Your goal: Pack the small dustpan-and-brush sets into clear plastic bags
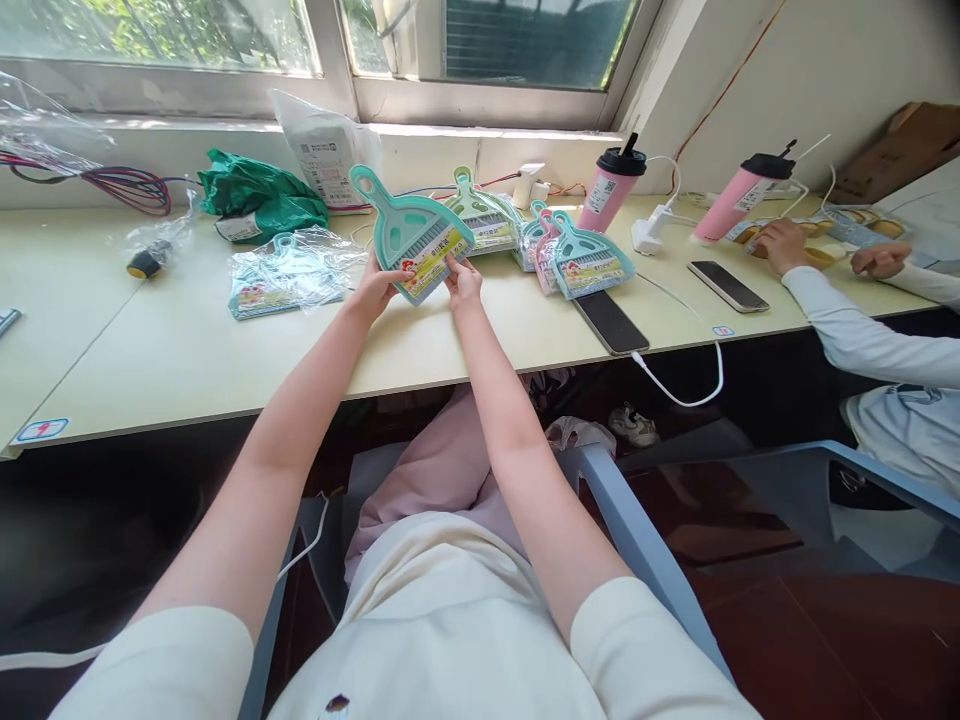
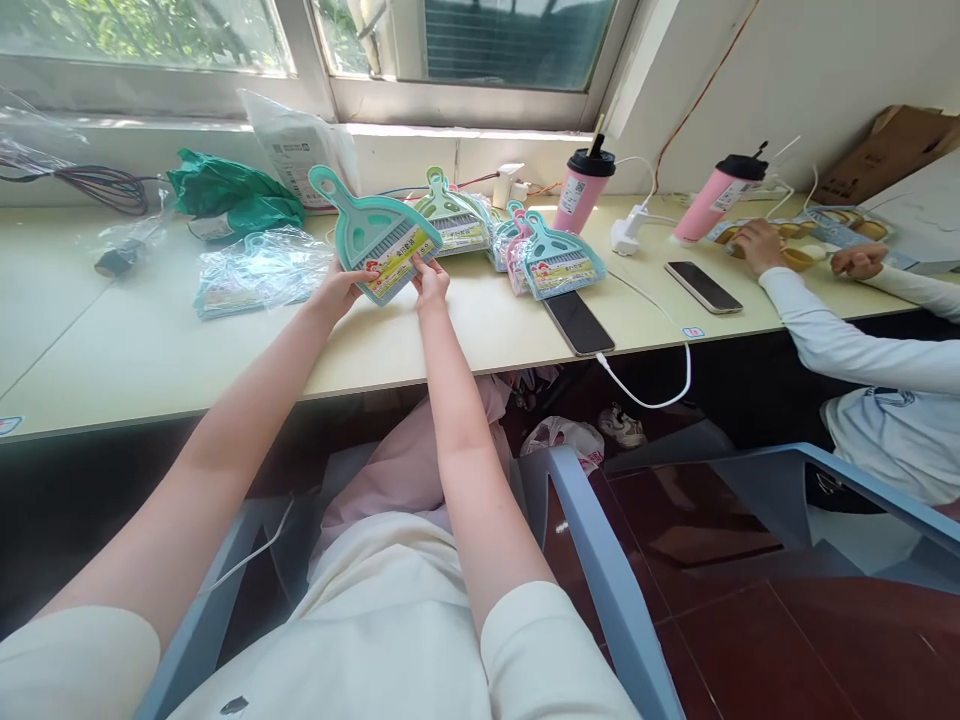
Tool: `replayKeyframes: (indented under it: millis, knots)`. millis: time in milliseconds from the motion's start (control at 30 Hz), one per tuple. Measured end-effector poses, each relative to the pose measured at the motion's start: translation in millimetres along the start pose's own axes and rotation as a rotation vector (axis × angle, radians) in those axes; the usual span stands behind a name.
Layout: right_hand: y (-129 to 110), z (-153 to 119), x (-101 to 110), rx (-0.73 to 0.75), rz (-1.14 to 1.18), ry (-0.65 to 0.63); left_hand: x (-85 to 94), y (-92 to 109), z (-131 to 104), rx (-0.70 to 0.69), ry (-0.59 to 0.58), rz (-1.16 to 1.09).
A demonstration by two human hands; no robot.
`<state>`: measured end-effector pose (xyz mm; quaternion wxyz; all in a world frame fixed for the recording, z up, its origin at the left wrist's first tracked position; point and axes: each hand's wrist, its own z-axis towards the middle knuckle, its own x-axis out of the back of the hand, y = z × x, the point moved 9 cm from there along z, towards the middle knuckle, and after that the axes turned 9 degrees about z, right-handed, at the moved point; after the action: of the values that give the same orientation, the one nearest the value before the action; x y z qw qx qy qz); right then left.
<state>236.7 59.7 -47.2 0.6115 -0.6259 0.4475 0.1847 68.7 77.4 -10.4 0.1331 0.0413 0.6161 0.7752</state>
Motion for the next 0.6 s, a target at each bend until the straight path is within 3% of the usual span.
replayKeyframes:
  millis: [133, 200, 267, 333, 400, 467, 533, 600]
  knots:
    - [-1.8, -7.5, -6.2, -0.012, -0.068, -0.031, 4.1, -2.2, -1.9, 0.062, 0.04, -0.034]
    - [-18.9, -18.8, -4.9, 0.033, -0.12, -0.036, 3.9, 1.3, -4.9, 0.072, 0.045, -0.04]
    - [-54.6, -36.3, 3.8, 0.134, -0.198, -0.042, 3.6, 6.4, -7.9, 0.068, 0.055, -0.047]
    - [-108.5, -60.0, 16.3, 0.306, -0.366, -0.107, 4.6, 10.3, -10.4, 0.067, 0.083, -0.054]
    - [-171.1, -88.3, 35.0, 0.533, -0.66, -0.162, 6.7, 11.6, -12.0, 0.075, 0.124, -0.063]
    - [-228.3, -111.7, 67.8, 0.715, -1.079, -0.029, 9.0, 11.2, -12.5, 0.082, 0.156, -0.079]
    - [-267.7, -122.0, 110.9, 0.695, -1.424, 0.217, 11.8, 10.1, -11.8, 0.084, 0.175, -0.095]
    - [-279.3, -121.3, 148.4, 0.518, -1.675, 0.358, 15.7, 9.0, -10.2, 0.082, 0.185, -0.083]
